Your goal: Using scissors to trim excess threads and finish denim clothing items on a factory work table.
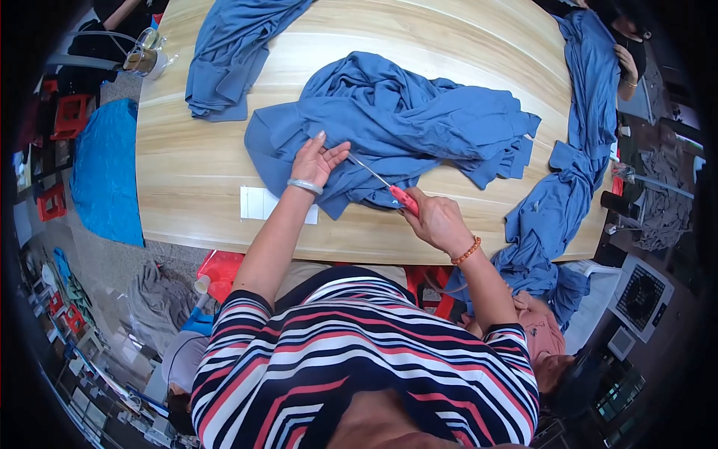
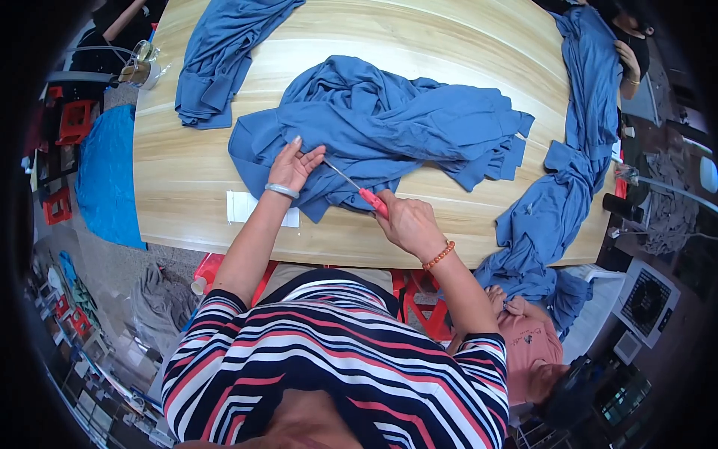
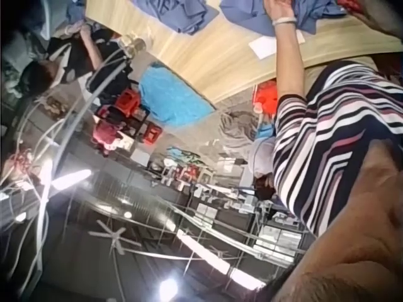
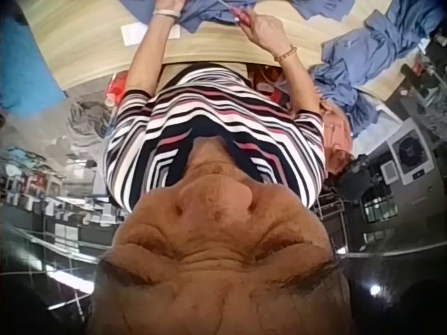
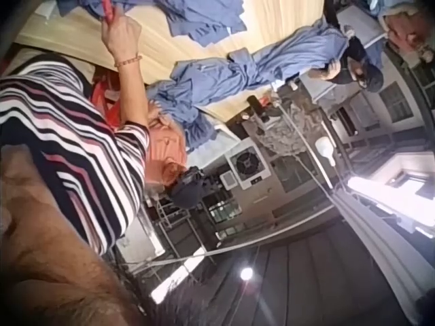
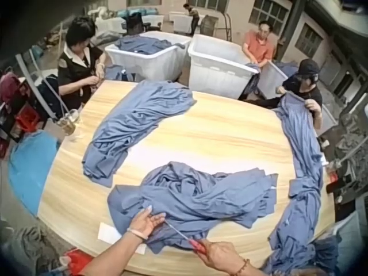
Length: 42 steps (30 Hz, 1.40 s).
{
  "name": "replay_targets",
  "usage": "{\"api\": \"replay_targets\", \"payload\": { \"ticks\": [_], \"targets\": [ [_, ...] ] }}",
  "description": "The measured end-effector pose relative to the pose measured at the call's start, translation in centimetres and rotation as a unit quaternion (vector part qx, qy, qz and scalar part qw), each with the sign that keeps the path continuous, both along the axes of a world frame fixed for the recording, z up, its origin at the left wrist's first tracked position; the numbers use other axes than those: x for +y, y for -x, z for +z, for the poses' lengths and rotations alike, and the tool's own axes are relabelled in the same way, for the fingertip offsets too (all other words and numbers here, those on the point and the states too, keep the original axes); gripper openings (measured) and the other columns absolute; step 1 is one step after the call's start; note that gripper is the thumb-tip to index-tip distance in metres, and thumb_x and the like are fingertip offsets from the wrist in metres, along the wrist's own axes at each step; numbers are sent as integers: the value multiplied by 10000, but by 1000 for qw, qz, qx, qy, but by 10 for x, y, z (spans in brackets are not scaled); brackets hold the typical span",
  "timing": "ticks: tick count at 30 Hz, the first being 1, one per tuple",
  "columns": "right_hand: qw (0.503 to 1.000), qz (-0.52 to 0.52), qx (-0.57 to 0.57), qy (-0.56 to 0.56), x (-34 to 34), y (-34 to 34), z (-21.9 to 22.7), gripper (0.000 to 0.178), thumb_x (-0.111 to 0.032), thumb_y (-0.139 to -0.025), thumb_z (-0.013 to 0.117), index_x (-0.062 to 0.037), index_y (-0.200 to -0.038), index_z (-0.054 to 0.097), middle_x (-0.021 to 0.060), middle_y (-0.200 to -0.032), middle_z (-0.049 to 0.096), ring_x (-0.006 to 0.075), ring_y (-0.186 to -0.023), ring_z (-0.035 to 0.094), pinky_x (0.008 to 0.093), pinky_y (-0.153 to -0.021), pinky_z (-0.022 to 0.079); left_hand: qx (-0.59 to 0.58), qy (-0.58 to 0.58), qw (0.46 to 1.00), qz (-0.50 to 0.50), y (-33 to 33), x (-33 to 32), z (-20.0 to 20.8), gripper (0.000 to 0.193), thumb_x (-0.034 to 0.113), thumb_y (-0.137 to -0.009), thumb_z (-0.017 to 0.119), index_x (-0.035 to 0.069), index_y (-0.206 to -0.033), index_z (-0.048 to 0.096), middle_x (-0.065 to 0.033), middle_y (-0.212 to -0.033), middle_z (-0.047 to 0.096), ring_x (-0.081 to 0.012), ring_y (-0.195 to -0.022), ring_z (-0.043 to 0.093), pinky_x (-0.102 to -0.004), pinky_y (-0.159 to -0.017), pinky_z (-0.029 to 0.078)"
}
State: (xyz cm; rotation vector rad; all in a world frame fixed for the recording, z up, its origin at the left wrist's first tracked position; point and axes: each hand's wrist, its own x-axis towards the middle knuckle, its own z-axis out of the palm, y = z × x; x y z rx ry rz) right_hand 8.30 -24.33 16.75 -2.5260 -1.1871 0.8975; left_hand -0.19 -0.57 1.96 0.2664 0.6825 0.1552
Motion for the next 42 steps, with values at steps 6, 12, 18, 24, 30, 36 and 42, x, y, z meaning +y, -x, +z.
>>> {"api": "replay_targets", "payload": {
  "ticks": [6,12,18,24,30,36,42],
  "targets": [
    [1000,21,-4,-12,16,3,12,248,-261,-858,594,-80,-1024,562,178,-658,621,364,-637,625,451,-591,478,84,-89,991,-52,5,-4,-11,194,188,-892,646,50,-962,529,-131,-899,617,-287,-785,676,-361,-643,558],
    [999,-25,13,-25,-13,-2,-1,290,-276,-846,626,-84,-1054,562,190,-696,628,387,-669,614,463,-614,469,126,-872,453,-140,52,22,59,413,211,-742,750,88,-1107,598,-100,-900,624,-224,-774,602,-322,-678,475],
    [999,-24,25,0,-23,6,-3,290,-296,-848,625,-84,-1035,563,186,-679,621,388,-669,612,468,-611,465,146,-846,334,-388,107,80,39,310,180,-653,766,83,-927,660,-103,-929,600,-298,-889,551,-386,-790,460],
    [997,-56,46,-11,-20,10,-11,230,-283,-852,590,-80,-957,562,178,-697,628,375,-695,629,482,-626,472,70,-937,293,-176,37,121,38,228,72,-629,697,127,-846,650,-208,-1378,426,-465,-1305,318,-569,-1041,263],
    [995,-61,41,-69,-11,21,-12,232,-275,-833,603,-67,-929,572,172,-709,636,362,-715,639,463,-632,485,128,-846,380,-352,1,193,-11,239,98,-705,703,25,-911,607,-209,-1075,565,-355,-1010,544,-401,-858,431],
    [996,-10,57,-64,-12,36,-28,273,-290,-824,612,-46,-942,574,173,-697,637,356,-710,644,455,-624,492,51,-780,564,-267,-1,157,87,163,39,-776,655,4,-898,554,-118,-921,565,-211,-844,548,-282,-773,429],
    [995,-33,57,-78,5,18,-53,299,-339,-836,583,-81,-985,613,182,-725,654,364,-680,645,478,-605,500,-227,-584,772,-106,-12,74,260,218,182,-841,686,52,-888,517,-54,-902,528,-124,-831,503,-244,-762,413]
  ]
}}
